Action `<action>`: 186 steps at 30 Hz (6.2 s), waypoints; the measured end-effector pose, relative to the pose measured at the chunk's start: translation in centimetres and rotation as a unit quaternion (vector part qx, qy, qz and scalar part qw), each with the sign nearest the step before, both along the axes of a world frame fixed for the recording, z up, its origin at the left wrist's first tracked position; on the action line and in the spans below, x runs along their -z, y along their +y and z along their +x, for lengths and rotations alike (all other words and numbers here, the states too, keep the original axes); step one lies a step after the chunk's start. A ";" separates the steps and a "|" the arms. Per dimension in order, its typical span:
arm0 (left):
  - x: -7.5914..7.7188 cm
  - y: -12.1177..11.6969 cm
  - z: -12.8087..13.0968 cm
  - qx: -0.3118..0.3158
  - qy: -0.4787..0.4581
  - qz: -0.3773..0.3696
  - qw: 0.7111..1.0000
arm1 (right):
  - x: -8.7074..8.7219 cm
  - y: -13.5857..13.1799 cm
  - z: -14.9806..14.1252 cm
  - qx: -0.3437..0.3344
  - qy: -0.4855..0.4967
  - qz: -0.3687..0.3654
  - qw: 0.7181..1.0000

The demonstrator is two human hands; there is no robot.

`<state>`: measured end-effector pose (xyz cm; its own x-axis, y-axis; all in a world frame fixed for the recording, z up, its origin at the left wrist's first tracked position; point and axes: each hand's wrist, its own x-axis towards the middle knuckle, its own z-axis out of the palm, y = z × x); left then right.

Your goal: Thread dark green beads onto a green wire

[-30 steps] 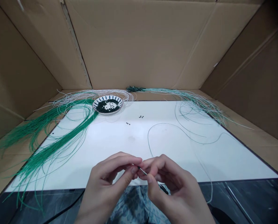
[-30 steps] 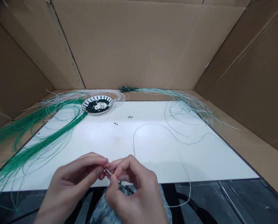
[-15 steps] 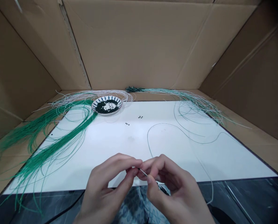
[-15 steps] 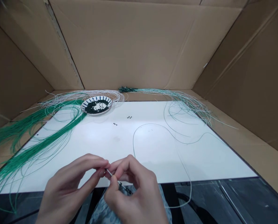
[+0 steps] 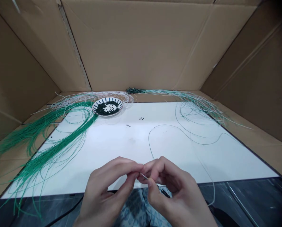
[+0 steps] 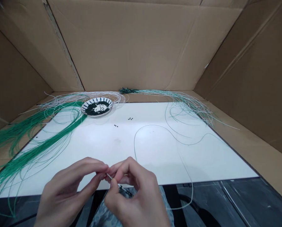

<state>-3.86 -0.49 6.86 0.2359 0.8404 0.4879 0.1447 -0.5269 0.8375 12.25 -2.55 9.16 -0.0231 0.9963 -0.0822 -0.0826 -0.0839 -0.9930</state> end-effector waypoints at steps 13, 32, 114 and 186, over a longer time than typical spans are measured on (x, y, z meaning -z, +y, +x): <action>0.1 0.4 1.0 -0.007 -0.214 -0.277 0.937 | -0.3 -0.1 -0.3 0.018 0.006 -0.011 1.000; 0.2 0.5 0.4 0.008 -0.177 -0.222 0.959 | -0.4 0.1 0.0 -0.006 -0.011 -0.020 1.000; 0.3 0.8 0.3 -0.028 -0.048 -0.214 0.975 | 2.3 1.3 0.0 -0.014 0.112 -0.047 0.993; 1.9 1.9 0.6 0.070 -0.208 -0.375 0.901 | 1.7 1.1 0.2 0.019 -0.023 0.090 0.996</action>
